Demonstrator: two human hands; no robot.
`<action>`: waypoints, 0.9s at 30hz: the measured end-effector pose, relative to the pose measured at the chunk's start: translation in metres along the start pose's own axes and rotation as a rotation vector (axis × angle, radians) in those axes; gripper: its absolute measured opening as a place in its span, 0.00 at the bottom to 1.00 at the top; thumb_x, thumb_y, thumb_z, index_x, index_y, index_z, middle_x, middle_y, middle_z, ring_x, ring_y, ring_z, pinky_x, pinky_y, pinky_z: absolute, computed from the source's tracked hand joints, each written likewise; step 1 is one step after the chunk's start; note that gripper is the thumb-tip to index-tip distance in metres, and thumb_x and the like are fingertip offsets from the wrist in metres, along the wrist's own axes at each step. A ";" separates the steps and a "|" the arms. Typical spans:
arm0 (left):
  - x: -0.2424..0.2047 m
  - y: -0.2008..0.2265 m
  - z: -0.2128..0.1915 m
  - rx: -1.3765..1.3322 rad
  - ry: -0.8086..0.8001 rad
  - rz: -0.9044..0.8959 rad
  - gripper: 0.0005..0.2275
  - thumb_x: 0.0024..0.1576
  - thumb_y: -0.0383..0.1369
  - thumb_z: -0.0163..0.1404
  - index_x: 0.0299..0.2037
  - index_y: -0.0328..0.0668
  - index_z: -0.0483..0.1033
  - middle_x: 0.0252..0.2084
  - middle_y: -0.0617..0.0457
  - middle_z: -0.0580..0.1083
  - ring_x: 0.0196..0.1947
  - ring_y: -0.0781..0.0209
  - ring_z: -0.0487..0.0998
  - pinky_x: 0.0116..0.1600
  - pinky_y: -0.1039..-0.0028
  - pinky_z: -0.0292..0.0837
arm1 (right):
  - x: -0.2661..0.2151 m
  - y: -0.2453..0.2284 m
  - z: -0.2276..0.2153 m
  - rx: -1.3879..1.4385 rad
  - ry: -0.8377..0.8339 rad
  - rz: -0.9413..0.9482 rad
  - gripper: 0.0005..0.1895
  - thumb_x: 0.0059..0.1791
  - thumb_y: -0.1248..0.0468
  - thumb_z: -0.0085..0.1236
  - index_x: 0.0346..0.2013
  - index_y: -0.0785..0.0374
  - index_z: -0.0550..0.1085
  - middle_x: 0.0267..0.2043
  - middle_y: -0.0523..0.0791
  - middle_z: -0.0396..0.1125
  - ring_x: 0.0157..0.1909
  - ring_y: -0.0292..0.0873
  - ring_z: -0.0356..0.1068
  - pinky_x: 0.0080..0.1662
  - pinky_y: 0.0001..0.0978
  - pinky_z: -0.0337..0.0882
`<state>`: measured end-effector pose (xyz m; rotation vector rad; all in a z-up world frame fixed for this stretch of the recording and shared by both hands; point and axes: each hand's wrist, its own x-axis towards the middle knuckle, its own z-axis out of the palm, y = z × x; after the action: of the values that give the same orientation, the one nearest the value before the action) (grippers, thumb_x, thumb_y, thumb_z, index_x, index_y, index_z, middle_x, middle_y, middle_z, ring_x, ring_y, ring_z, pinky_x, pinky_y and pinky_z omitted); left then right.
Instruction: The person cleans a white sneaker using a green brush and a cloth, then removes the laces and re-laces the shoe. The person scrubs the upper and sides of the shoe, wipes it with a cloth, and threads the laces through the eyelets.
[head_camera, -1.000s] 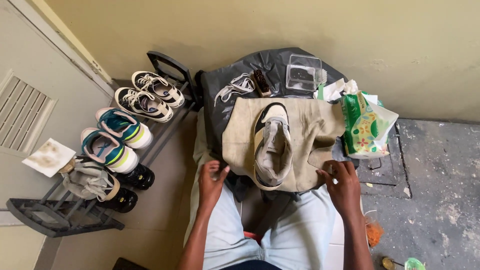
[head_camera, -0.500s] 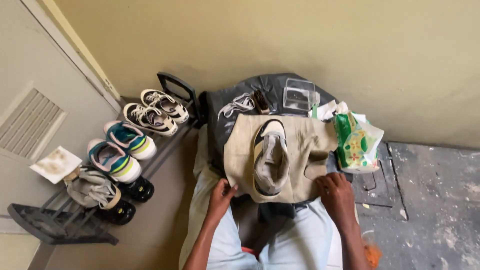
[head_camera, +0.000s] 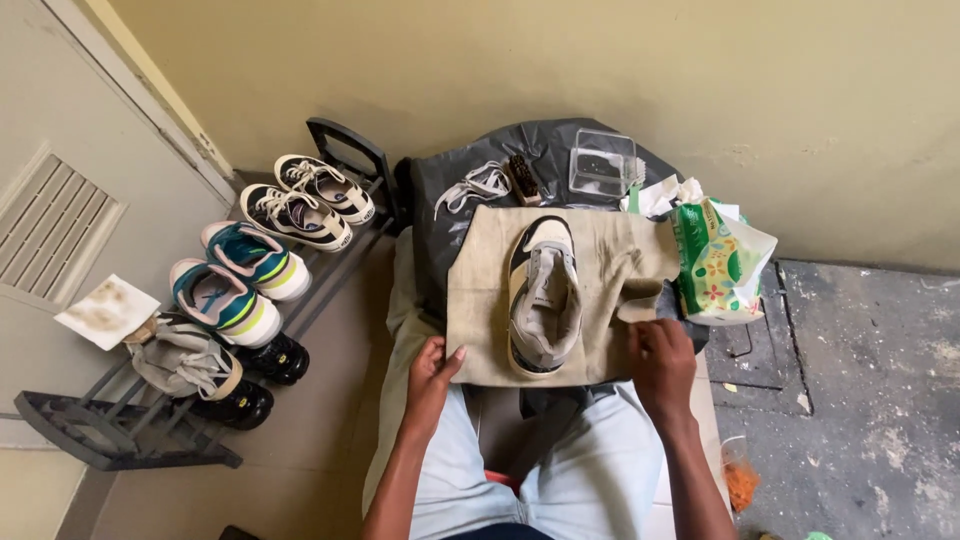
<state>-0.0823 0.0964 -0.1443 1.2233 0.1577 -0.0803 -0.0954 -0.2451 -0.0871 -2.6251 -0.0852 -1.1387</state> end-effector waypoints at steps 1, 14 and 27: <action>-0.003 0.009 0.001 -0.003 0.002 0.000 0.07 0.60 0.29 0.59 0.44 0.38 0.76 0.34 0.55 0.76 0.36 0.68 0.76 0.47 0.74 0.73 | -0.002 0.003 -0.006 0.000 -0.002 -0.003 0.04 0.50 0.68 0.65 0.33 0.58 0.77 0.32 0.43 0.66 0.33 0.48 0.68 0.37 0.37 0.66; -0.005 0.044 -0.008 0.259 0.102 -0.008 0.11 0.58 0.35 0.57 0.45 0.38 0.79 0.38 0.51 0.80 0.40 0.64 0.79 0.48 0.75 0.72 | -0.050 0.025 -0.054 0.432 0.324 1.091 0.06 0.51 0.73 0.51 0.31 0.61 0.69 0.26 0.44 0.65 0.25 0.35 0.62 0.29 0.29 0.62; -0.018 0.039 0.005 0.150 0.087 -0.180 0.26 0.56 0.34 0.58 0.67 0.53 0.67 0.35 0.54 0.65 0.35 0.66 0.66 0.51 0.75 0.65 | -0.006 -0.138 -0.045 0.601 -0.418 0.656 0.33 0.42 0.55 0.68 0.61 0.49 0.69 0.68 0.48 0.48 0.52 0.47 0.71 0.52 0.38 0.79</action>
<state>-0.0942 0.1046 -0.1032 1.3606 0.3428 -0.1989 -0.1544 -0.1246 -0.0306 -2.0500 0.2863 -0.2725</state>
